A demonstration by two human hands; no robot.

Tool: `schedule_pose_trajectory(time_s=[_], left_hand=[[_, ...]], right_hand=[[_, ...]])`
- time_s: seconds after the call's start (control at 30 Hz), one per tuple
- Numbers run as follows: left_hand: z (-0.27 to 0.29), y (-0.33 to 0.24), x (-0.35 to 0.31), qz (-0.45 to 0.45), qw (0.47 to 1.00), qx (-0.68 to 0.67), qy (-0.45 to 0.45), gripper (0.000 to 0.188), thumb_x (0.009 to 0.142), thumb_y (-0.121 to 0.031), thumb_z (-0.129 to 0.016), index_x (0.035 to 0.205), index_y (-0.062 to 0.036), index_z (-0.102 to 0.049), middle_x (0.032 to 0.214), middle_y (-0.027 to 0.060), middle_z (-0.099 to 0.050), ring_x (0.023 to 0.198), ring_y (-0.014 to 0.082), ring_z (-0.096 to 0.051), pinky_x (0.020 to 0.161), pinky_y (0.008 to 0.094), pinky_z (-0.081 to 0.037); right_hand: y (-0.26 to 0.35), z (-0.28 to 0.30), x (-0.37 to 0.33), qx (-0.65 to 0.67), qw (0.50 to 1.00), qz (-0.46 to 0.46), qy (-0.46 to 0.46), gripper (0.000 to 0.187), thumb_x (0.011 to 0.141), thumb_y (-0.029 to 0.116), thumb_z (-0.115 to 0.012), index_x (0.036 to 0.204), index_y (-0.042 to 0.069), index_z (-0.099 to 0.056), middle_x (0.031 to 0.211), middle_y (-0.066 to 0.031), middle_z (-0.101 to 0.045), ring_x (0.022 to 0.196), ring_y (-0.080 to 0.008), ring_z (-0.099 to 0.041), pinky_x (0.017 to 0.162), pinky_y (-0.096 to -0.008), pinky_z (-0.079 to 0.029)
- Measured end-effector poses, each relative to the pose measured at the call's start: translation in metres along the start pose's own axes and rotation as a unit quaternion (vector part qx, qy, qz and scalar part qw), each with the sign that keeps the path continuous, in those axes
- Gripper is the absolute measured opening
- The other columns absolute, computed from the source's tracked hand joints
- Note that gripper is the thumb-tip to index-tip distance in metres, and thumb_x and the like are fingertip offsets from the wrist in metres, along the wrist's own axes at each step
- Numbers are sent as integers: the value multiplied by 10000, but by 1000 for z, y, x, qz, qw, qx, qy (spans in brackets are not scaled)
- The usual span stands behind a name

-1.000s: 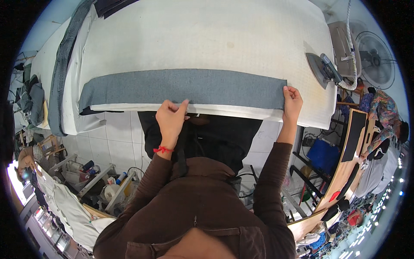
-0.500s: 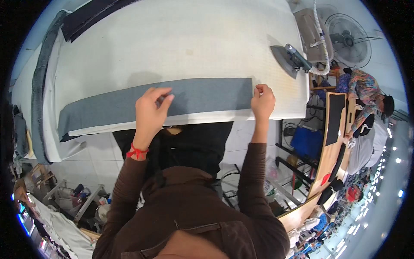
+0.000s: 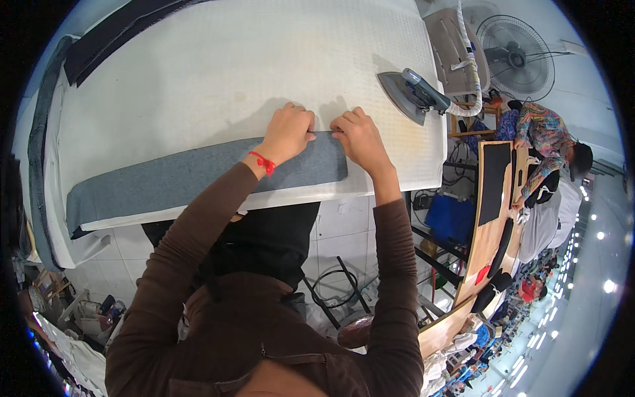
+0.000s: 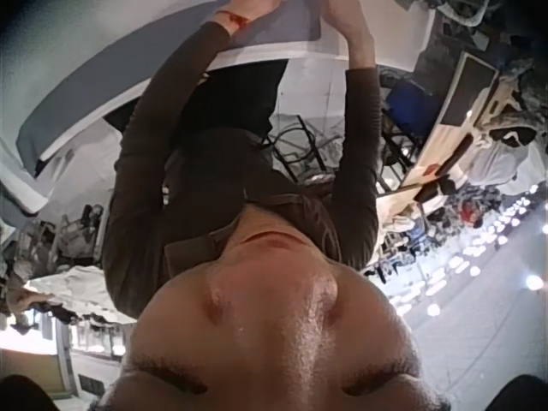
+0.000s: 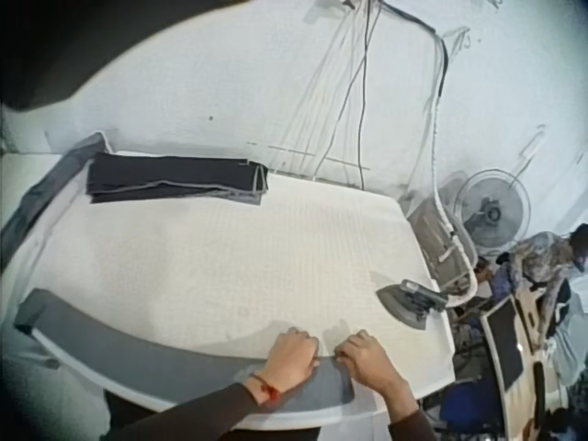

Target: The person irons several long strips of dark and light grey fabric on a white ironing board. They repeatedly fold the edges of the fabric strips and press them with a steam iron to create crisp seams. The person handles the fabric pieces one at a time, adjusting their position and smoothing them out before ironing.

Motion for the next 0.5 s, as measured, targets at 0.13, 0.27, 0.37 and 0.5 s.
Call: schedule_pose_trajectory(time_s=[0.13, 0.27, 0.37, 0.5], left_hand=[[-7, -2, 2, 5, 1000, -25, 2, 141, 900, -84, -879, 937, -37, -751, 954, 127, -759, 1037, 367, -693, 906, 491, -561], [-9, -3, -5, -16, 998, -50, -24, 110, 904, -44, -853, 959, -32, -759, 965, 135, -746, 1013, 355, -692, 905, 474, -569], [-7, 0, -15, -90, 990, -81, -73, 129, 901, -2, -828, 1019, -38, -791, 1013, 115, -750, 1022, 339, -690, 911, 465, -573], [-11, 3, -28, -150, 981, -89, -87, 188, 923, 19, -773, 1072, -81, -832, 1104, 94, -747, 1081, 323, -664, 987, 443, -554]], right_hand=[[-3, 1, 8, -41, 998, 31, 36, 106, 904, 50, -813, 990, 74, -755, 1016, -63, -709, 1025, -299, -639, 901, -444, -519], [0, -1, 3, -51, 997, 55, -4, 87, 919, 43, -788, 985, 71, -738, 1000, -56, -687, 1019, -281, -638, 888, -423, -501], [2, -4, -1, -56, 996, 59, -22, 77, 921, 45, -782, 974, 63, -729, 993, -51, -685, 1012, -272, -638, 889, -409, -489], [-5, -8, -14, -76, 994, 64, -51, 118, 929, 40, -803, 1031, 65, -749, 1032, -43, -705, 1002, -264, -631, 883, -407, -482]])
Point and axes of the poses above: each hand's wrist, its own x-axis towards the middle knuckle, its own z-axis out of the back of the hand, y = z × x, the point moved 5 cm from there along x, towards the middle knuckle
